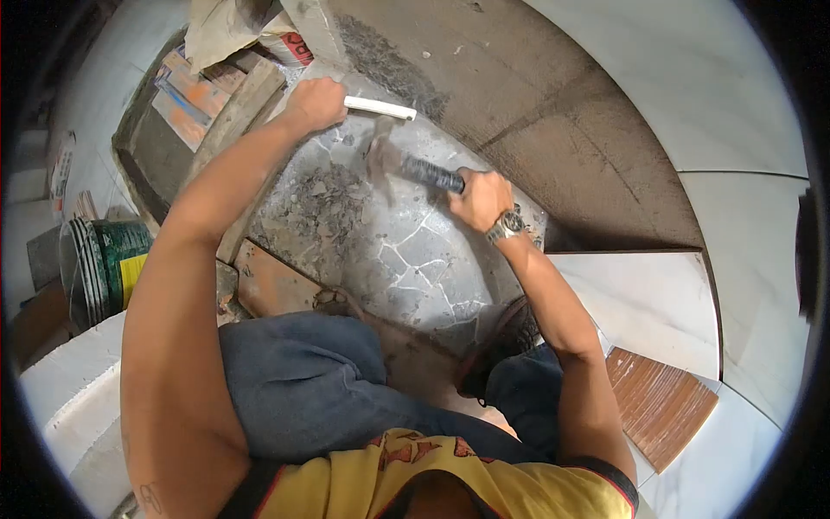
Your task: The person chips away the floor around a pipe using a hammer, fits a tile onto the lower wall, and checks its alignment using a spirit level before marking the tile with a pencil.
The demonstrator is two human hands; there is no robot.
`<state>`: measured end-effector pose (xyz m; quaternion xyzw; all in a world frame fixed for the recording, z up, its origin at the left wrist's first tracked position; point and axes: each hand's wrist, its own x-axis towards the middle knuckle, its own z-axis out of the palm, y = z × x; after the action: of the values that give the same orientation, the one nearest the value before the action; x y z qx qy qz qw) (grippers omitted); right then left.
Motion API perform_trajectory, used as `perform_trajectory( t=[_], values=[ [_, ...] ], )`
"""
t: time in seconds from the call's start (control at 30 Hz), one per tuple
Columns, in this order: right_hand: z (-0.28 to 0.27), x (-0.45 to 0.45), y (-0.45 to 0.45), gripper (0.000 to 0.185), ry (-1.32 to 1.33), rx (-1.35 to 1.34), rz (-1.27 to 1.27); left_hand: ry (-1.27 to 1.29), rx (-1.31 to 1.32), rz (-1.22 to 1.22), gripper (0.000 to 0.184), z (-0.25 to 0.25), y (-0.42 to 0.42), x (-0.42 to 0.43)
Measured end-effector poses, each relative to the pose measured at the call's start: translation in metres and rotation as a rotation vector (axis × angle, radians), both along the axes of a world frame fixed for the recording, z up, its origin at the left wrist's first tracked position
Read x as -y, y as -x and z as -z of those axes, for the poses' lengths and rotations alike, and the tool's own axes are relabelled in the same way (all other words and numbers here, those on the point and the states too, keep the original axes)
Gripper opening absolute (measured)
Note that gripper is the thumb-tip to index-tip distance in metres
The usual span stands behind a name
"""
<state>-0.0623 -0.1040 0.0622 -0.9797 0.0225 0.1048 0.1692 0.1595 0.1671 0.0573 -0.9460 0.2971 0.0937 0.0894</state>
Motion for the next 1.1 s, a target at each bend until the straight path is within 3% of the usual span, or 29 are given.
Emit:
perform_trajectory(
  t=[0.13, 0.17, 0.2, 0.27, 0.37, 0.5, 0.6, 0.63, 0.73, 0.8, 0.87, 0.93, 0.97, 1.1],
  values=[
    [-0.008, 0.009, 0.010, 0.029, -0.254, 0.265, -0.300, 0.028, -0.017, 0.006, 0.024, 0.004, -0.008, -0.002],
    [0.012, 0.019, 0.003, 0.030, -0.167, 0.207, -0.287, 0.052, 0.001, 0.009, 0.023, 0.007, -0.008, -0.004],
    [0.013, 0.015, -0.007, 0.030, 0.080, 0.033, -0.084, 0.077, 0.020, 0.012, 0.023, 0.009, -0.005, -0.004],
    [0.033, 0.021, -0.017, 0.029, 0.180, -0.073, 0.055, 0.039, -0.008, -0.001, 0.024, 0.006, 0.001, 0.001],
    [0.003, -0.002, 0.002, 0.026, 0.014, 0.062, 0.018, 0.051, -0.023, 0.010, 0.025, 0.005, -0.001, -0.003],
    [-0.008, 0.009, 0.010, 0.025, -0.303, 0.286, -0.298, 0.033, -0.060, 0.005, 0.025, 0.002, -0.007, -0.002],
    [0.022, 0.018, -0.023, 0.028, 0.124, -0.036, 0.145, 0.106, -0.031, 0.025, 0.025, 0.011, -0.009, -0.006],
    [0.018, 0.019, -0.025, 0.031, 0.167, -0.039, 0.052, 0.093, -0.030, 0.031, 0.025, 0.012, -0.008, -0.003],
    [-0.010, -0.002, -0.002, 0.031, -0.042, 0.071, -0.011, 0.054, -0.048, 0.024, 0.024, 0.016, -0.007, -0.004],
    [-0.023, -0.007, 0.013, 0.026, -0.223, 0.348, -0.164, 0.064, -0.072, -0.015, 0.024, 0.011, -0.011, -0.004],
    [-0.009, 0.007, 0.004, 0.025, -0.412, 0.399, -0.384, 0.067, -0.059, -0.003, 0.026, 0.007, -0.011, -0.006],
    [0.003, 0.009, -0.015, 0.025, 0.061, -0.003, 0.008, 0.061, -0.068, -0.003, 0.027, 0.009, -0.003, -0.003],
    [0.017, 0.018, -0.026, 0.030, 0.089, -0.058, 0.099, 0.056, -0.067, -0.015, 0.028, 0.010, -0.002, -0.003],
    [-0.011, -0.011, -0.003, 0.028, -0.059, 0.037, -0.026, 0.074, -0.100, -0.031, 0.026, 0.022, -0.013, -0.008]
  ],
)
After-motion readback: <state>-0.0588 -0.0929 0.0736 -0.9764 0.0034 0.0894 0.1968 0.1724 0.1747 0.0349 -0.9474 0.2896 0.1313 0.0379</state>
